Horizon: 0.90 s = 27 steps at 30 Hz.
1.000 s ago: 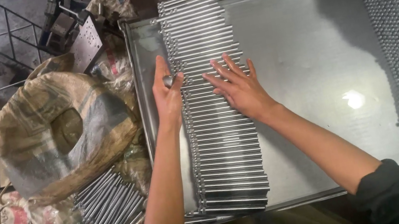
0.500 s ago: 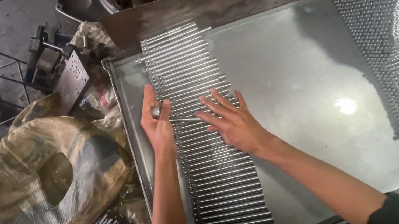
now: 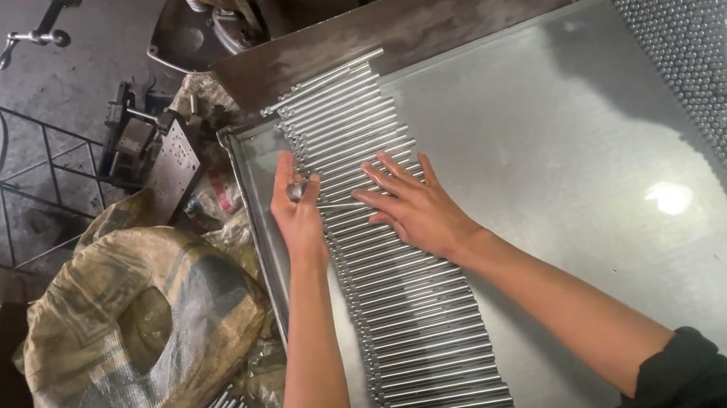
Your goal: Organizing and aligning metal rods into neat rows within a metal tray.
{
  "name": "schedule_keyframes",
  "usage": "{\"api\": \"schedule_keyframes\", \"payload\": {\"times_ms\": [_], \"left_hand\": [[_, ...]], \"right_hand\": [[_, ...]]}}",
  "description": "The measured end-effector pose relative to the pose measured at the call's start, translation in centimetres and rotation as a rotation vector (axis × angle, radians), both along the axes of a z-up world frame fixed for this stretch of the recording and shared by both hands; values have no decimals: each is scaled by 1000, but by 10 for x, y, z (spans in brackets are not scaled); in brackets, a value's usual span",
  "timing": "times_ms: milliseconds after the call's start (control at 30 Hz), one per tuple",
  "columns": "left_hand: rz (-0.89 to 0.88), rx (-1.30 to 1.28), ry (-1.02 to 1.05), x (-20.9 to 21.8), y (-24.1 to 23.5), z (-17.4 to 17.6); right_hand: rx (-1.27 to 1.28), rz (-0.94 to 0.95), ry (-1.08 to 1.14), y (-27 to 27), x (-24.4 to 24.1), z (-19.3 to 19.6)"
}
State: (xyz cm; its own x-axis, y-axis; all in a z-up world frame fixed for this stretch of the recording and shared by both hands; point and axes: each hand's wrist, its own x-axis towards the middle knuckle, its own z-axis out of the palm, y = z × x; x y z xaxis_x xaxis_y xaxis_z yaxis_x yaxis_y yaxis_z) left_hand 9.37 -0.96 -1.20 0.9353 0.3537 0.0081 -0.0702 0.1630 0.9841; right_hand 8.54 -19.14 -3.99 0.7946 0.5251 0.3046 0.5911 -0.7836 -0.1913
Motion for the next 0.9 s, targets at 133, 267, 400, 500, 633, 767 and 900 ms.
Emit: {"api": "schedule_keyframes", "payload": {"times_ms": [133,267,400,500,633,767,900], "left_hand": [[13,33,7,6,0,-3],[11,16,42,20,4,-13],[-12,21,49,32,11,-23],[-29,-15,111,15,9,-5],[-35,-7,135,0,9,4],[-10,-46,78,-3,20,2],[28,-66,-36,28,38,-12]], "right_hand": [[1,14,5,0,2,0],[-4,-6,25,2,9,2],[28,-9,72,4,16,7],[89,-41,119,4,3,9],[94,-18,141,-8,-13,10],[88,-37,55,-23,-10,10],[326,-58,118,-20,26,11]]}}
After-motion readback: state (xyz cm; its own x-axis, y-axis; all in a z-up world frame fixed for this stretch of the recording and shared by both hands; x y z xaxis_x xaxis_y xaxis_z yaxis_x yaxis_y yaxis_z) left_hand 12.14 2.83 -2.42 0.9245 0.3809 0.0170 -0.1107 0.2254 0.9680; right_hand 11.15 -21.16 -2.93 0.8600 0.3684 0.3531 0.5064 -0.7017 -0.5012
